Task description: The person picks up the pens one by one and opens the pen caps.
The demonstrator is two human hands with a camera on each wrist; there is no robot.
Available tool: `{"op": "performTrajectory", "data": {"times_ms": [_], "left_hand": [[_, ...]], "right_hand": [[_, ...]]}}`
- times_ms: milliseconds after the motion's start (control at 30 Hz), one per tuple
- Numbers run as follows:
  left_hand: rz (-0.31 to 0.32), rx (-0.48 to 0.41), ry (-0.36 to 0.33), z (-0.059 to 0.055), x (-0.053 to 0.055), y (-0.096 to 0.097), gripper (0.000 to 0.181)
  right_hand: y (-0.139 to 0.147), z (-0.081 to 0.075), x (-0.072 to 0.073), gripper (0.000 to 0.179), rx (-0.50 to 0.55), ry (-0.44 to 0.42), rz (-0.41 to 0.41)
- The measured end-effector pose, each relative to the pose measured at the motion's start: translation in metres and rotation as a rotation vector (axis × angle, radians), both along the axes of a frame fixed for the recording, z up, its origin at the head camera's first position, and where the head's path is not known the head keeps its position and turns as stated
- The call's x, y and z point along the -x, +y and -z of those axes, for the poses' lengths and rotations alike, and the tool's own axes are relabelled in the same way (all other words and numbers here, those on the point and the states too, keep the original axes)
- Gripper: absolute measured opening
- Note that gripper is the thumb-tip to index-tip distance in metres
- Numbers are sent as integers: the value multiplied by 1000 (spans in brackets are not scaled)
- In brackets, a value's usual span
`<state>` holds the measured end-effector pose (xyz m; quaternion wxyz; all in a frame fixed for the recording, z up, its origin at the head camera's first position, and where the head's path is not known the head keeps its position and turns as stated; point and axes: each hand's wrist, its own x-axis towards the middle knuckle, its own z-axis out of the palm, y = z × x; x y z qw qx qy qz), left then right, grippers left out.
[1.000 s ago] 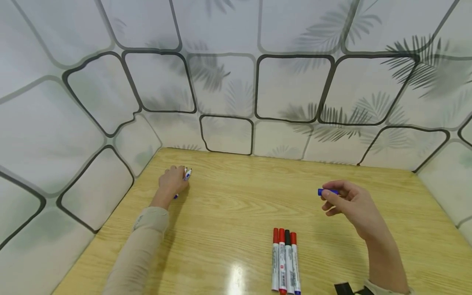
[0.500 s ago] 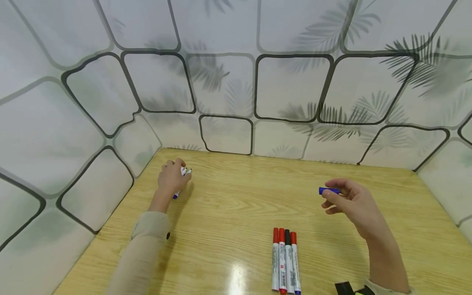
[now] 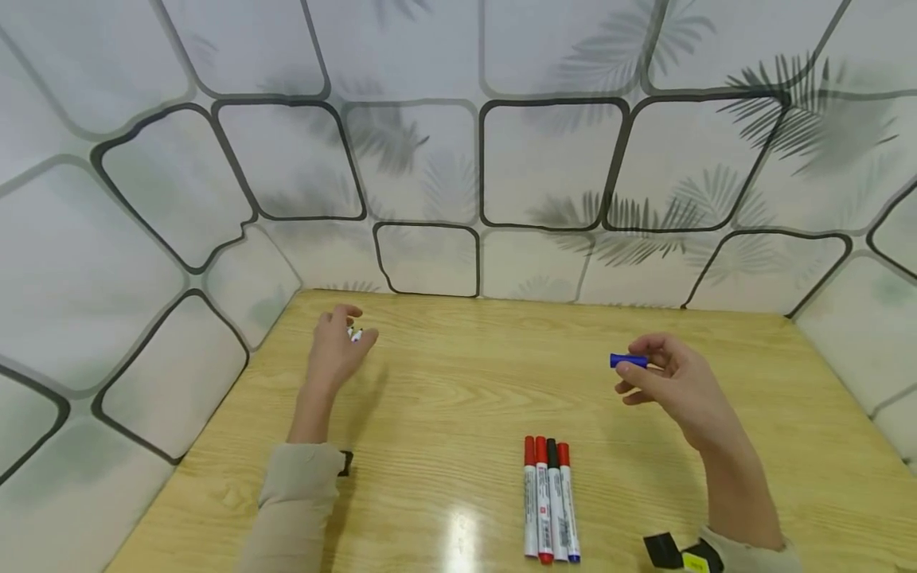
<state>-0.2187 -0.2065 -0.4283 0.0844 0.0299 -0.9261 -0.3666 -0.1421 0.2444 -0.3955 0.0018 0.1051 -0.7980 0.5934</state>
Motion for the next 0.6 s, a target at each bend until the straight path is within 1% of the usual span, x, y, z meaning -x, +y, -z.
{"op": "performTrajectory", "data": {"times_ms": [133,267,367,467,600], "left_hand": [[35,-102,27,-3,-6,13,47],[58,-174,30,-4,-11,23,47],[71,-200,26,-2,-14,26,49],[99,-209,31,-1,-17,26,49],[146,-231,24,-4,-17,27,48]], "right_hand": [[3,-1,2,33,18,-15,14],[4,0,3,30,31,-7,28],[4,2,3,25,92,2,15],[5,4,4,19,183,6,-9],[6,6,4,14,243,23,-13]]}}
